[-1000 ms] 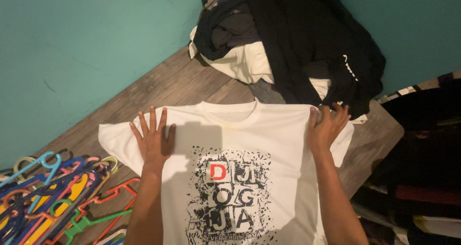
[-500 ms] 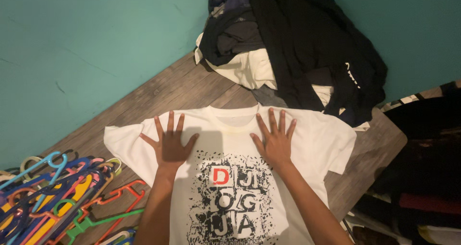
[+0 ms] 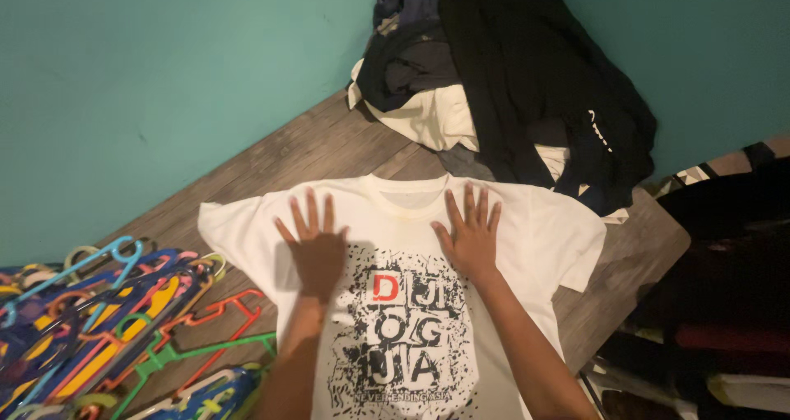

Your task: The person takes a black polo shirt from a pile, smooths it on a wooden surface, buttons the collar, places it on a green hanger, and hangs it on a metal clothing rack. Then the person picks up a white t-shirt, smooths it on the surface, and prepares to hang it.

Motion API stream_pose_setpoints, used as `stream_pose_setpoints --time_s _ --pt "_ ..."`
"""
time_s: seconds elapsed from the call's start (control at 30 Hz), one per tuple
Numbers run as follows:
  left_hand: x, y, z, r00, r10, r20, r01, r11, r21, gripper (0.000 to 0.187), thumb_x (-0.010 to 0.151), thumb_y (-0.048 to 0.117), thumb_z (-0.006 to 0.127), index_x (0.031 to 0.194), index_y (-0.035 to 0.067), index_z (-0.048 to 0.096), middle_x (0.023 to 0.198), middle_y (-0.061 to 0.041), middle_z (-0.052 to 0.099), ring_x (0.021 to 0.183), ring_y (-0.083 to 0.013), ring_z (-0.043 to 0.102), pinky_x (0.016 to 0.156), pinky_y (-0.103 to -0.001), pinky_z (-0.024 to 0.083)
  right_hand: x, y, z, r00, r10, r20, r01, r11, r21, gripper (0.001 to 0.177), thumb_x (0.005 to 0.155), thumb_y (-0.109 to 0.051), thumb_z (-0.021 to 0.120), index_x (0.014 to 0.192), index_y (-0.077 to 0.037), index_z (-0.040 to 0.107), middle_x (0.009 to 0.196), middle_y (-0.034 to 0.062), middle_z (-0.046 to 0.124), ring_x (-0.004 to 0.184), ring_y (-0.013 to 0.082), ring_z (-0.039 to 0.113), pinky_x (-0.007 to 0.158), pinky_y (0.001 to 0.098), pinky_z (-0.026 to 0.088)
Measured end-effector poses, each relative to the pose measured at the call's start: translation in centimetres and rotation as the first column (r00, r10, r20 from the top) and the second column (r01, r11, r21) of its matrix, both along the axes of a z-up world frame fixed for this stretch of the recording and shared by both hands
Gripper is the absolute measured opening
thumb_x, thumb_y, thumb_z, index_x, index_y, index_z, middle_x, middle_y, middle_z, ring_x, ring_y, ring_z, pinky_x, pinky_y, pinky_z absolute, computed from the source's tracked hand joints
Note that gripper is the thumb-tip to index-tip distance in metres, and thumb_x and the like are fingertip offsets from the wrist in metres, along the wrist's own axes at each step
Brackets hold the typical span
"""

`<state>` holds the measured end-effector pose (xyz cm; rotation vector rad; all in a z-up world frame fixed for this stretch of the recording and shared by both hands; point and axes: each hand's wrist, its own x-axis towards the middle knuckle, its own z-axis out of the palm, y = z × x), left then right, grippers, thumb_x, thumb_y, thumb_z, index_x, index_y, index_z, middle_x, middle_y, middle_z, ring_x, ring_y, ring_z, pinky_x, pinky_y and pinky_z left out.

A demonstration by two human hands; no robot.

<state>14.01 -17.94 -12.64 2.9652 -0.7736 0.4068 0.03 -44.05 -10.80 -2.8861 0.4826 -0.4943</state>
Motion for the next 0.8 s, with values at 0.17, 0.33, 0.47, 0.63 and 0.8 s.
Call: stream_pose_setpoints --time_s 0.17,0.33,0.47,0.63,0.8 --pt "-14.5 4.0 -0.5 0.983 -0.154 -0.100 0.119 0.949 -0.290 0.065 0.104 0.049 0.044 0.158 0.013 0.039 0.169 -0.017 0.022 0.157 -0.0388 0.017 0.124 -0.065 0.007 -8.5 5.6 0.5 0.996 0.082 -0.046 -0.076 0.989 0.126 0.064 0.101 -0.044 0.050 0.157 -0.012 0.041 0.167 0.0220 0.026 0.155 0.0430 0.020 0.124 0.0584 0.010" --pt "-26.8 12.0 -4.0 0.974 -0.109 -0.196 0.047 0.954 -0.295 0.071 0.094 0.056 0.048 0.152 0.015 0.041 0.160 -0.023 0.029 0.148 -0.0448 0.027 0.112 -0.072 0.014 -21.0 13.1 0.9 0.987 0.135 -0.089 -0.108 0.959 0.261 0.068 0.098 -0.041 0.052 0.156 -0.010 0.038 0.164 0.0254 0.023 0.151 0.0449 0.020 0.120 0.0573 0.013" --pt "-32.5 16.5 -8.4 0.999 -0.047 -0.008 0.043 0.959 -0.281 0.076 0.092 0.067 0.044 0.153 0.022 0.038 0.161 -0.019 0.027 0.147 -0.0391 0.025 0.112 -0.076 0.014 -27.4 16.5 -0.1 0.988 0.112 -0.102 -0.089 0.974 0.208 0.069 0.093 -0.044 0.056 0.153 -0.013 0.040 0.161 0.0282 0.023 0.148 0.0472 0.020 0.117 0.0567 0.014" --pt "-36.2 19.9 -8.0 0.998 0.051 -0.035 -0.057 0.970 -0.234 0.074 0.089 0.063 0.045 0.152 0.027 0.039 0.164 -0.013 0.029 0.151 -0.0347 0.027 0.116 -0.071 0.017 -31.9 19.8 -0.3 0.993 0.103 -0.059 -0.090 0.977 0.195 0.068 0.095 -0.043 0.057 0.154 -0.013 0.040 0.160 0.0291 0.024 0.149 0.0465 0.022 0.118 0.0568 0.015" --pt "-38.4 22.3 -3.1 0.986 0.104 -0.127 -0.127 0.974 -0.185 0.074 0.088 0.059 0.048 0.152 0.023 0.038 0.161 -0.014 0.029 0.148 -0.0380 0.028 0.115 -0.071 0.020 -34.4 22.1 0.8 0.991 0.115 -0.075 -0.097 0.973 0.208 0.067 0.097 -0.040 0.055 0.155 -0.011 0.038 0.162 0.0295 0.022 0.149 0.0470 0.019 0.119 0.0567 0.014"
